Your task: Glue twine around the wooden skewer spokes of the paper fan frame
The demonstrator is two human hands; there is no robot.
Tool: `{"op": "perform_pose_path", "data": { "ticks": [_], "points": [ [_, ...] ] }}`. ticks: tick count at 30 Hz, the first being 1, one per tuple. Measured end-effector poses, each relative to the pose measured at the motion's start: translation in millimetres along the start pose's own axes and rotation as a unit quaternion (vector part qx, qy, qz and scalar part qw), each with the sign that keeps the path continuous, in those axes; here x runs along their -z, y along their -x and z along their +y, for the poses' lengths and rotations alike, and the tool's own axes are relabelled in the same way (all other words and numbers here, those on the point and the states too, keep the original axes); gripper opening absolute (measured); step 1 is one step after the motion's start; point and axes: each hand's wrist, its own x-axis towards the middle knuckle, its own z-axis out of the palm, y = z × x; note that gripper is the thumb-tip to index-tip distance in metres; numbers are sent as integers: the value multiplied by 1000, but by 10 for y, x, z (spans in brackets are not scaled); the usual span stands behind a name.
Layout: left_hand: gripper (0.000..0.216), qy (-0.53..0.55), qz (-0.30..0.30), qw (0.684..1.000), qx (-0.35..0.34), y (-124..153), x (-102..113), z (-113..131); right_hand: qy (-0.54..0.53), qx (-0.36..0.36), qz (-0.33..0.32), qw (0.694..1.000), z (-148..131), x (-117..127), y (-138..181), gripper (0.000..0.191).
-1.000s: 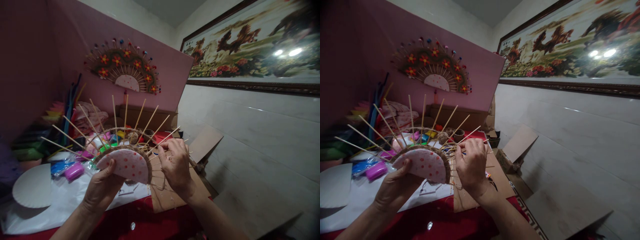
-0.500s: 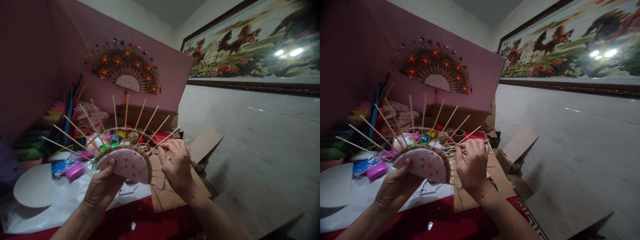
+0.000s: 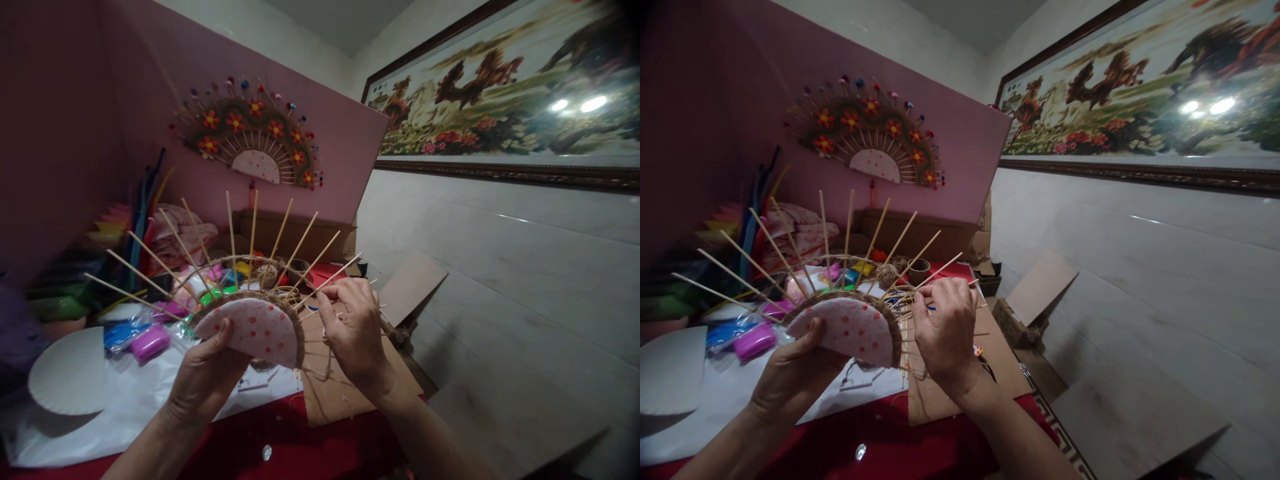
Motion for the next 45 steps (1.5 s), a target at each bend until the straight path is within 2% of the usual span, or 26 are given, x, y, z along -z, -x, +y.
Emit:
{"op": "perform_pose_path", "data": {
  "ticks": [13, 19, 26, 28, 35, 40, 45],
  "points": [
    [18, 2, -6, 1000, 3, 8, -10, -2, 8, 8, 12, 1000, 12, 3, 18, 11],
    [18, 4, 15, 1000, -9, -10, -9, -2, 22, 40, 74, 996, 22, 68, 69, 15],
    [21, 26, 65, 997, -11, 3, -46, 2, 0, 17, 127, 992, 107, 123, 121, 4],
    [22, 27, 72, 997, -10, 14, -56, 4, -1, 14, 139, 990, 148, 133, 146, 9],
    [26, 33, 95, 995, -8, 10, -108, 0, -6, 25, 117, 993, 246, 153, 272, 7],
    [26, 18, 100, 995, -13, 8, -133, -7, -30, 32, 89, 995, 201, 170, 371, 13],
    [30, 14, 121, 992, -22, 14, -134, -17, -21, 44, 93, 994, 128, 130, 484, 13]
  ]
}}
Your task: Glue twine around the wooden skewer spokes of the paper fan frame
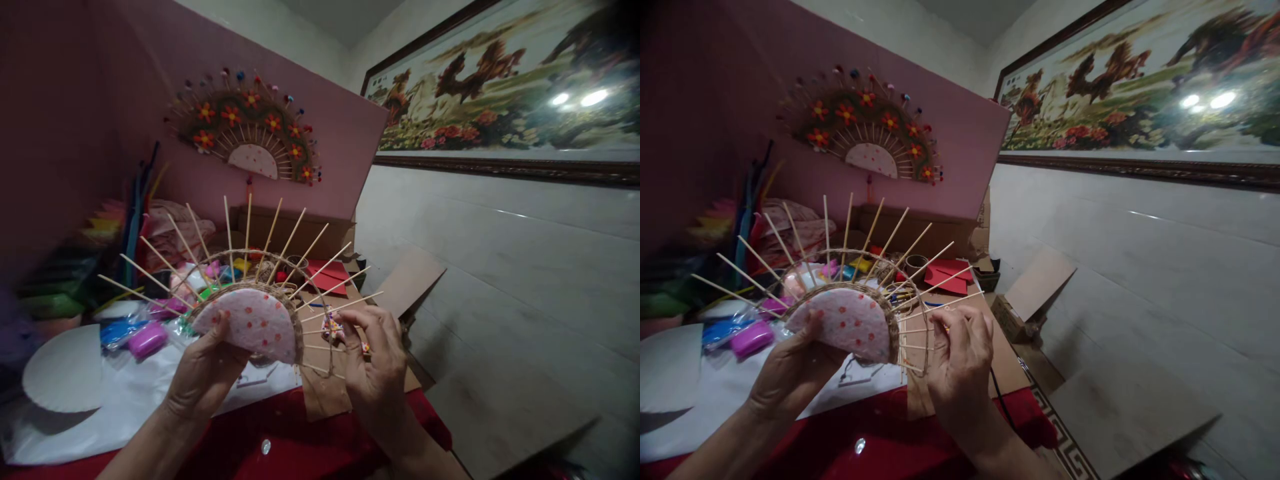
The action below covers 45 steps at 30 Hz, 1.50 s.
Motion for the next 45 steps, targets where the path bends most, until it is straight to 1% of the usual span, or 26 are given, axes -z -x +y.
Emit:
{"op": "perform_pose_path", "data": {
  "ticks": [5, 9, 14, 21, 24, 27, 28, 30, 31, 32, 33, 34, 35, 36, 37, 38, 39, 40, 41, 43, 44, 45],
  "points": [
    [32, -2, -9, 1000, 0, -13, 13, 3, 14, 11, -13, 1000, -38, -32, 47, 13],
    [32, 4, -12, 1000, 6, -17, 22, 13, 18, 25, 3, 1000, -51, -28, 28, 15],
    [30, 5, -6, 1000, 3, -11, 4, 8, 11, 17, -14, 1000, -54, -33, 24, 14],
    [32, 7, -8, 1000, 11, -7, 8, 5, 10, 8, -13, 1000, -63, -45, 25, 14],
    [34, 2, -13, 1000, 8, -3, 9, 11, 17, 14, 26, 999, -84, -2, 25, 12],
    [35, -3, -31, 999, 10, 4, 8, 21, 10, 1, 106, 994, -41, 99, 21, 6],
    [35, -6, -37, 999, 12, 4, 9, 26, 7, -19, 142, 990, 7, 138, 14, 5],
    [35, -11, -48, 999, 14, -2, 15, 35, 13, -89, 223, 971, 173, 200, -7, 15],
    [35, -14, -53, 998, 13, -8, 21, 39, 21, -133, 248, 959, 290, 216, -16, 19],
    [35, -15, -58, 998, 12, -15, 27, 44, 34, -184, 253, 949, 425, 219, -20, 22],
    [34, -16, -64, 998, 12, -22, 33, 49, 36, -233, 231, 944, 570, 208, -17, 26],
    [34, -16, -69, 997, 12, -27, 38, 54, 23, -266, 187, 945, 716, 183, -3, 30],
    [34, -14, -73, 997, 12, -31, 43, 59, 24, -290, 116, 950, 853, 145, 21, 33],
    [34, -12, -75, 997, 10, -32, 45, 64, 36, -303, 25, 952, 972, 98, 56, 34],
    [34, -11, -74, 997, 8, -31, 46, 69, 58, -308, -77, 947, 1065, 45, 99, 36],
    [33, -12, -70, 997, 4, -28, 46, 74, 67, -282, -181, 940, 1128, -10, 146, 34],
    [33, -14, -63, 998, -1, -25, 44, 78, 68, -266, -229, 934, 1162, -63, 194, 27],
    [34, -16, -54, 998, -5, -22, 40, 81, 72, -249, -279, 925, 1170, -111, 239, 25],
    [34, -18, -45, 999, -9, -20, 36, 84, 78, -240, -318, 914, 1159, -152, 278, 29],
    [35, -19, -30, 999, -17, -20, 25, 88, 90, -238, -363, 896, 1110, -205, 328, 38],
    [35, -19, -25, 999, -22, -23, 19, 89, 87, -235, -373, 893, 1085, -218, 338, 37],
    [35, -19, -23, 999, -27, -25, 12, 91, 73, -228, -368, 899, 1065, -225, 338, 35]
  ]
}}
